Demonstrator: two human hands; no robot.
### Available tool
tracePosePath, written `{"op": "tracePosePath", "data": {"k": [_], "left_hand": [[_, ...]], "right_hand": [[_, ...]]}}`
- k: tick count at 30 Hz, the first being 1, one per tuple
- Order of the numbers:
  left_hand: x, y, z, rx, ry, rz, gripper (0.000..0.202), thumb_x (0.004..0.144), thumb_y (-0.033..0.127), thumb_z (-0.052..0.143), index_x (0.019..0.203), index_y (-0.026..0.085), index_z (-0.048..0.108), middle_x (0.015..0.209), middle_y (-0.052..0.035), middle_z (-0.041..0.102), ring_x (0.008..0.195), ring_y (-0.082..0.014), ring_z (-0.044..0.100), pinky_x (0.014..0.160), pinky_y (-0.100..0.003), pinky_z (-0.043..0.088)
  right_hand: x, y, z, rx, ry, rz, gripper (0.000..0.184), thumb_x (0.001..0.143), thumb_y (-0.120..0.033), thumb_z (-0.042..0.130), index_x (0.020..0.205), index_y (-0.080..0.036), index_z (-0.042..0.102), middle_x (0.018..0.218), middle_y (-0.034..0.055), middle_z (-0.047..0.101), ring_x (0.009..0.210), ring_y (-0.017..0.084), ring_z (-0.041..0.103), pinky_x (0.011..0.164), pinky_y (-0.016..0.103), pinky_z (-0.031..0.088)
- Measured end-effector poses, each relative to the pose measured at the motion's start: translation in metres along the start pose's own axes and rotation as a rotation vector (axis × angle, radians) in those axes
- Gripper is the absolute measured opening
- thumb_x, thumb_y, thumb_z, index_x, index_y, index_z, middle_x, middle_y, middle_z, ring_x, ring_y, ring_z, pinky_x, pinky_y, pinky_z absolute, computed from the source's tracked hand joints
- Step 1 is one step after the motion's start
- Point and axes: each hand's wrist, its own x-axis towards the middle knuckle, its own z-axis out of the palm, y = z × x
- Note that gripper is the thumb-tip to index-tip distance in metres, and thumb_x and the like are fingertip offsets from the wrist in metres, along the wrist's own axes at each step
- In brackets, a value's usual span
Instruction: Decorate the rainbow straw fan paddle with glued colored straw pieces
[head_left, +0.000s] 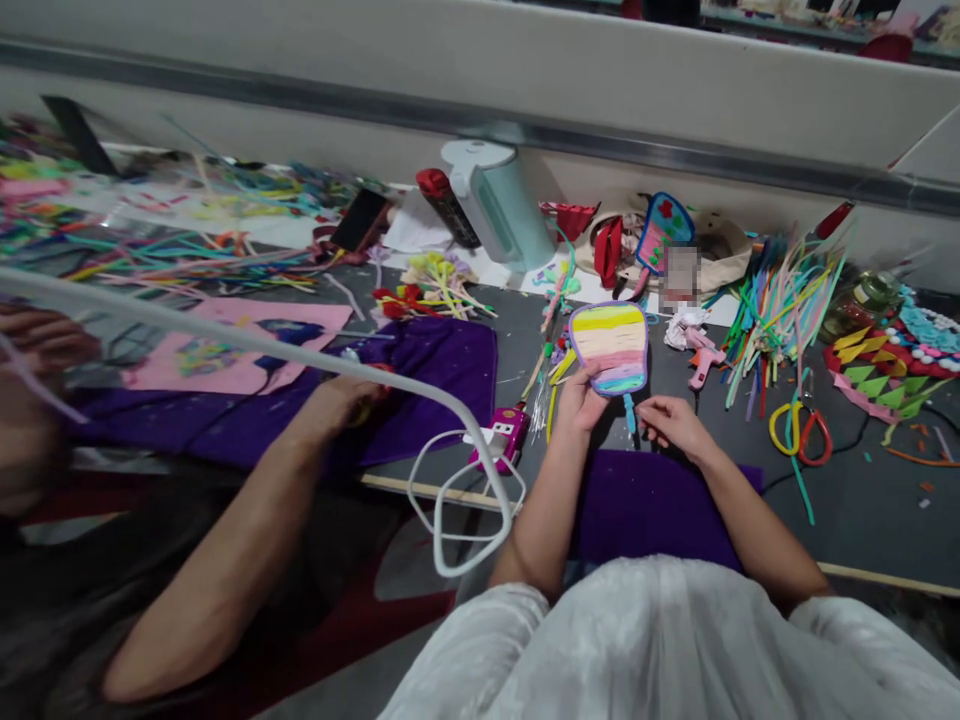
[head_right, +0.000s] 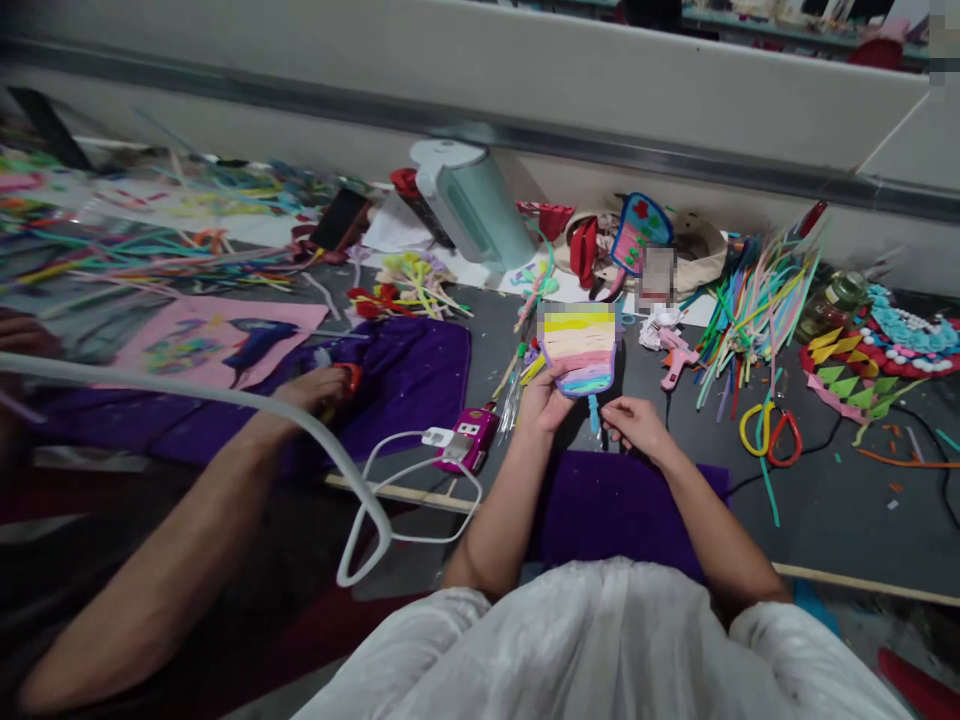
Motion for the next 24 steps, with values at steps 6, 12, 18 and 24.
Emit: {"op": "tracePosePath", "data": {"k": [6,12,18,24], "left_hand": [[-0.016,-0.019,-0.018,0.049,0.059,-0.157,0.023,0.081,0.004,0.058,0.100,0.007,0.070,0.087,-0.0094,0.080,0.080,-0.0206,0.077,0.095,-0.037,0.062],[-0.027,-0.025,-0.026,0.241,0.021,-0.128,0.026,0.074,0.009,0.064,0.099,0.011,0.072,0.093,-0.0111,0.081,0.089,-0.0256,0.078,0.095,-0.043,0.062],[-0.032,-0.017,-0.030,0.284,-0.071,-0.077,0.021,0.070,0.014,0.071,0.091,0.010,0.072,0.089,-0.0128,0.078,0.085,-0.0247,0.075,0.090,-0.039,0.060],[-0.038,-0.015,-0.037,0.334,0.057,0.126,0.037,0.067,0.012,0.079,0.102,0.017,0.065,0.096,-0.0043,0.074,0.082,-0.0128,0.068,0.084,-0.026,0.053]], "right_hand": [[-0.031,0.009,0.022,0.065,-0.095,0.085,0.043,0.069,-0.055,0.081,0.074,-0.017,0.061,0.059,-0.0033,0.064,0.039,0.004,0.044,0.033,0.016,0.029],[-0.042,0.019,0.025,0.078,-0.069,0.130,0.041,0.067,-0.052,0.082,0.071,-0.018,0.061,0.053,-0.0044,0.062,0.035,0.004,0.042,0.032,0.017,0.029],[-0.041,0.026,0.027,0.079,-0.028,0.135,0.038,0.066,-0.049,0.082,0.070,-0.018,0.060,0.051,-0.0045,0.062,0.034,0.006,0.046,0.031,0.017,0.035],[-0.036,0.032,0.028,0.123,0.013,0.138,0.042,0.064,-0.051,0.084,0.071,-0.018,0.060,0.056,-0.0040,0.063,0.038,0.007,0.052,0.031,0.017,0.041]]}}
